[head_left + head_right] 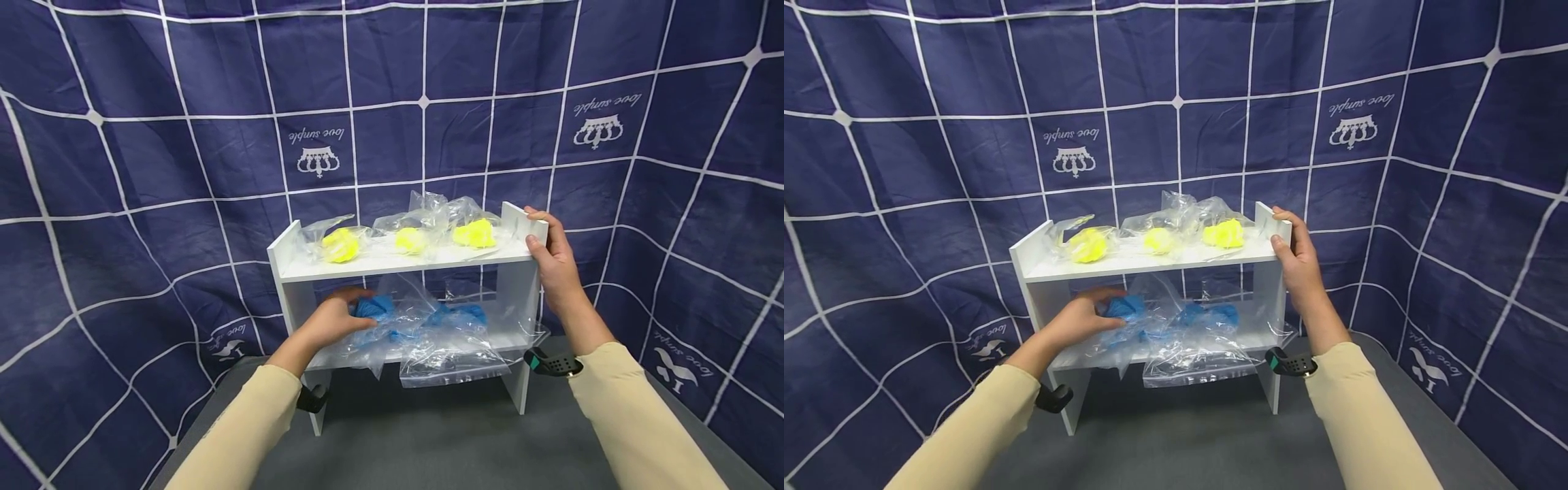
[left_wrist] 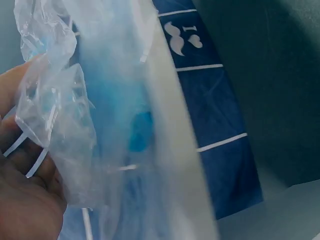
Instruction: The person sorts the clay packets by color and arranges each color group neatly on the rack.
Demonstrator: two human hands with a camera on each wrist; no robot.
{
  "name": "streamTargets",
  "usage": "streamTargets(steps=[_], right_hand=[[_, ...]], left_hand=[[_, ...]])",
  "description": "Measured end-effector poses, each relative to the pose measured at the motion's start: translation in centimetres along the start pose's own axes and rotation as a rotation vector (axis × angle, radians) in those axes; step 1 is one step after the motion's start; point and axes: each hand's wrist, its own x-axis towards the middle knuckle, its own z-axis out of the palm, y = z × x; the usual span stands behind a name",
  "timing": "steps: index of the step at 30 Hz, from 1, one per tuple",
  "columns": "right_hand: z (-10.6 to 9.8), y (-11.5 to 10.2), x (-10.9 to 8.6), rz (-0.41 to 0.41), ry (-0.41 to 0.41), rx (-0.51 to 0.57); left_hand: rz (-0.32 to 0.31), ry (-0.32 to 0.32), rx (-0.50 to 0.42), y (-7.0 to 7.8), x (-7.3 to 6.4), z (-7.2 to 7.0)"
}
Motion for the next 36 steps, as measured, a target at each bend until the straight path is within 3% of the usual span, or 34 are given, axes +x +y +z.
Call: streamTargets(steps=[7,13,21,25,29,36], right_hand=[[0.0,0.1,0.2,-0.009,-0.002,0.002],[0.2,0.2,0.3,-0.016,0.001,0.015],[0.3,0.2,0.2,-0.006,-0.010,-0.002],[-0.2,-0.4,-0.1,0.014,-0.016,-0.028],[-0.7,-1.0,-0.8,0.057,-0.052,-0.121],[-2.1,-1.2,-3.4,0.082,-0.054,-0.465]], left_hand=[[-0.051,0.015,-0.089,-1.9,0.7,1.5],[-0.094,0.043,-0.129,-2.6,0.4,2.2],[-0.061,0.070,-0.107,-3.0,0.0,2.8],[-0.065,0.091,-0.033,-2.6,-0.5,3.3],[-0.010,0.177,0.051,-2.0,-1.6,3.3],[0.214,0.360,0.125,-1.9,-5.3,2.3]])
